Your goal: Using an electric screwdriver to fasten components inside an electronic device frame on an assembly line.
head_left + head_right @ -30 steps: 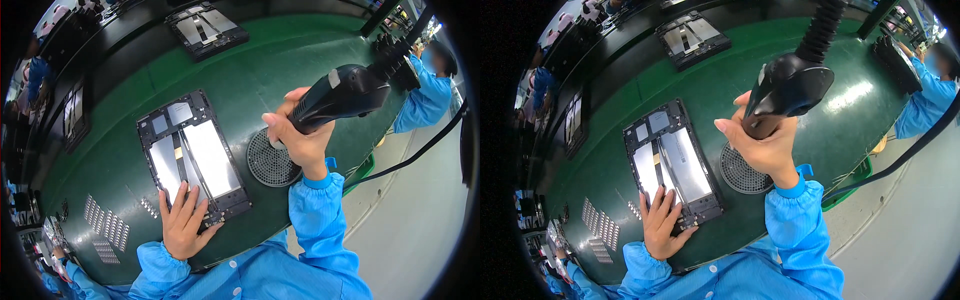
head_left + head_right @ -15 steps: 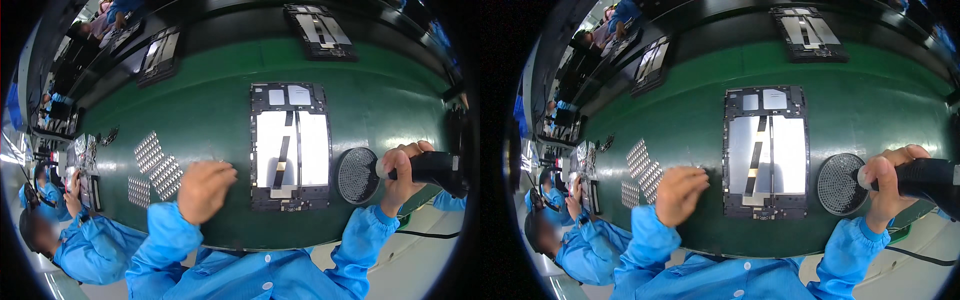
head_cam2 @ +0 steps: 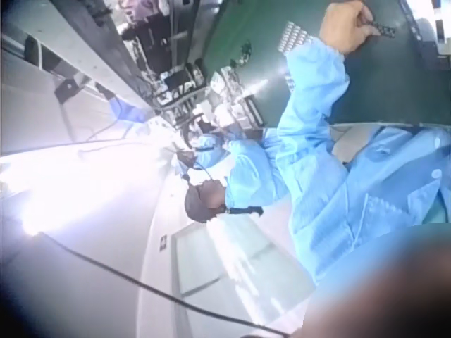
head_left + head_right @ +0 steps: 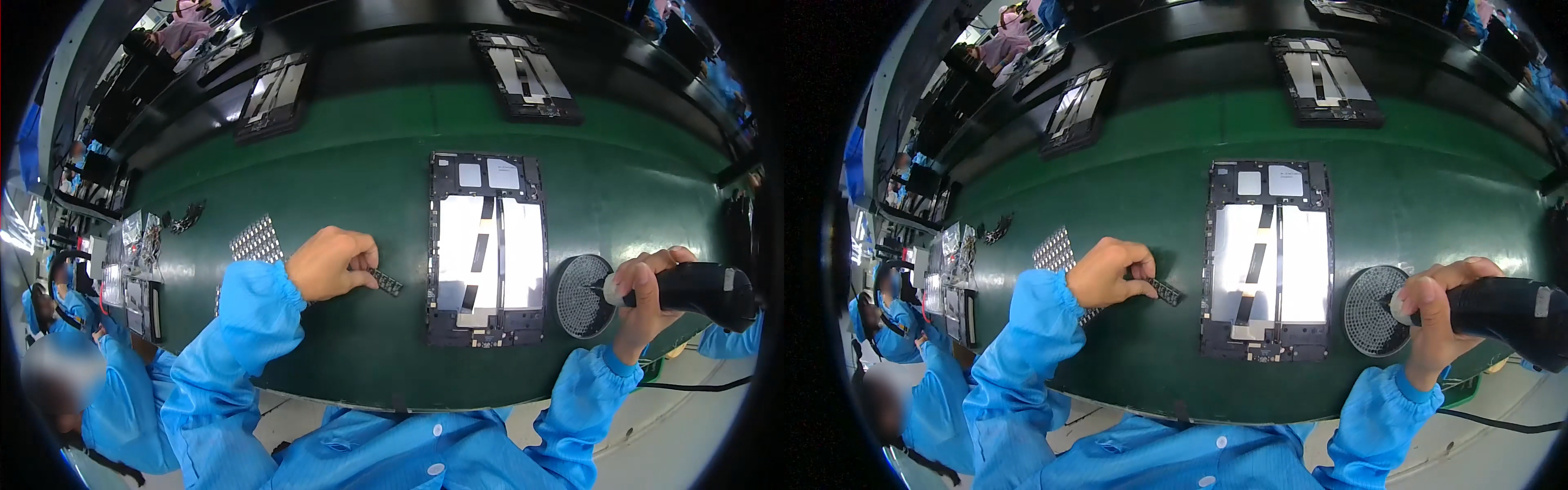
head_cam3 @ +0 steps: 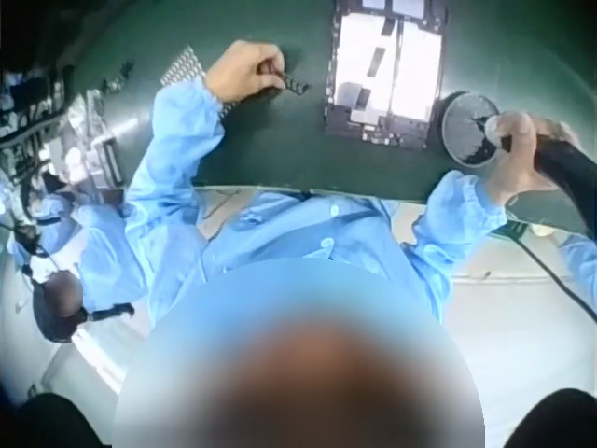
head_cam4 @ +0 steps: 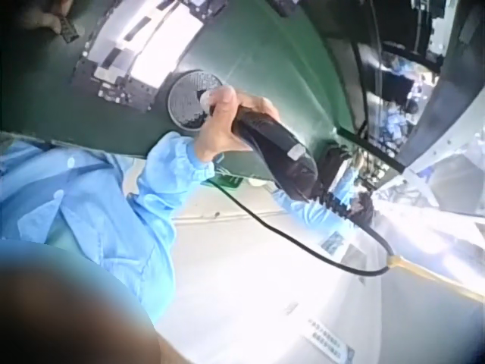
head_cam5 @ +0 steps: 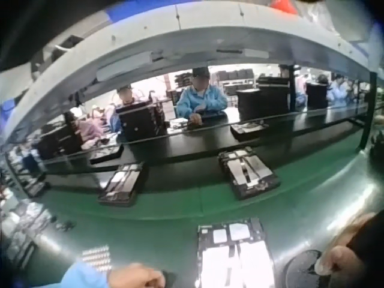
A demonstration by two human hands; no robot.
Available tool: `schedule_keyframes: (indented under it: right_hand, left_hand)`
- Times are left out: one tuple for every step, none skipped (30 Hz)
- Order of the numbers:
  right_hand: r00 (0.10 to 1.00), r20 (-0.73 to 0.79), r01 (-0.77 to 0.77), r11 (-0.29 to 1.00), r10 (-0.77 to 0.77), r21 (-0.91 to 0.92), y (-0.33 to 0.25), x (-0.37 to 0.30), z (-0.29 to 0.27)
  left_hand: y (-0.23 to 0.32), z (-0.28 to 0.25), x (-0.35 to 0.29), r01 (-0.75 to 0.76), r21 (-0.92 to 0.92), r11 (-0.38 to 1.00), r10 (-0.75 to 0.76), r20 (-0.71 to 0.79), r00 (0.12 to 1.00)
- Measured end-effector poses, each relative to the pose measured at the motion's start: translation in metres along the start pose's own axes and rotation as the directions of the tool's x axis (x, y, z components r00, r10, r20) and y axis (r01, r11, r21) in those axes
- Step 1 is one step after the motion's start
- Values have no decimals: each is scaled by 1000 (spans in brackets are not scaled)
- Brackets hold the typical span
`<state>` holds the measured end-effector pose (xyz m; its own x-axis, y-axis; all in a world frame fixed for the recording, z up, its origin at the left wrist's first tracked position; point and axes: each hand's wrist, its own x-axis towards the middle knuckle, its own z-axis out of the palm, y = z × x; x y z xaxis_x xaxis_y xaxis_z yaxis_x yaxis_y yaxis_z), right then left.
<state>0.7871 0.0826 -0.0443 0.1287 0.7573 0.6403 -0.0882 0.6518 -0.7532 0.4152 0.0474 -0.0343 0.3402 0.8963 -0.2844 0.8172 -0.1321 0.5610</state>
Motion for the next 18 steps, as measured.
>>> schedule_keyframes:
  right_hand:
    - [1000,-6,-10,1000,10,7,-1,0,3]
    - [1000,-11,-20,1000,20,13,-3,1,6]
    - [1000,-9,-11,1000,11,10,-3,1,10]
    - [1000,-6,-19,999,19,30,-3,2,14]
    - [1000,-3,-27,998,27,50,-3,3,17]
    - [1000,1,-22,999,22,41,-2,3,19]
    - [1000,16,-13,999,12,51,-1,4,20]
    - [1000,31,-4,998,2,61,0,5,22]
    - [999,33,3,999,-5,53,-1,6,24]
    - [1000,26,-5,998,3,57,-3,5,26]
    - [1000,18,-13,998,12,62,-4,4,29]
    - [1000,17,-3,998,2,60,-3,4,31]
    - [1000,19,-22,998,21,63,-1,3,32]
    - [999,20,-41,997,40,67,0,1,33]
    - [998,7,-61,994,60,91,0,0,35]
    - [998,6,-57,995,57,87,0,0,36]
    - [998,5,-65,992,65,106,1,0,36]
    - [997,5,-77,989,77,128,1,0,36]
  left_hand:
    - [0,2,-2,85,-132,988,-84,14,996]
    - [-3,4,-3,76,-134,988,-75,13,997]
    - [-9,6,-5,75,-251,965,-76,6,997]
    - [-13,5,-7,71,-366,928,-76,0,997]
    - [-17,-1,-9,123,-408,905,-103,71,992]
    - [-18,-1,-9,113,-414,903,-93,68,993]
    - [-19,-1,-8,132,-441,888,-105,86,991]
    - [-19,-1,-7,151,-467,871,-115,105,988]
    - [-18,1,-5,141,-471,871,-105,102,989]
    - [-14,4,-3,144,-334,931,-142,30,989]
    - [-10,6,-4,155,-191,969,-168,-48,985]
    - [-7,6,-6,147,-189,971,-160,-55,986]
    - [-2,8,-9,171,-136,976,-185,-101,977]
    - [3,10,-11,197,-84,977,-208,-149,967]
    - [8,10,-15,246,-45,968,-250,-179,952]
    - [6,15,-16,241,-45,970,-245,-180,953]
    - [1,22,-18,218,-81,973,-231,-233,945]
    - [-2,27,-20,198,-117,973,-224,-283,932]
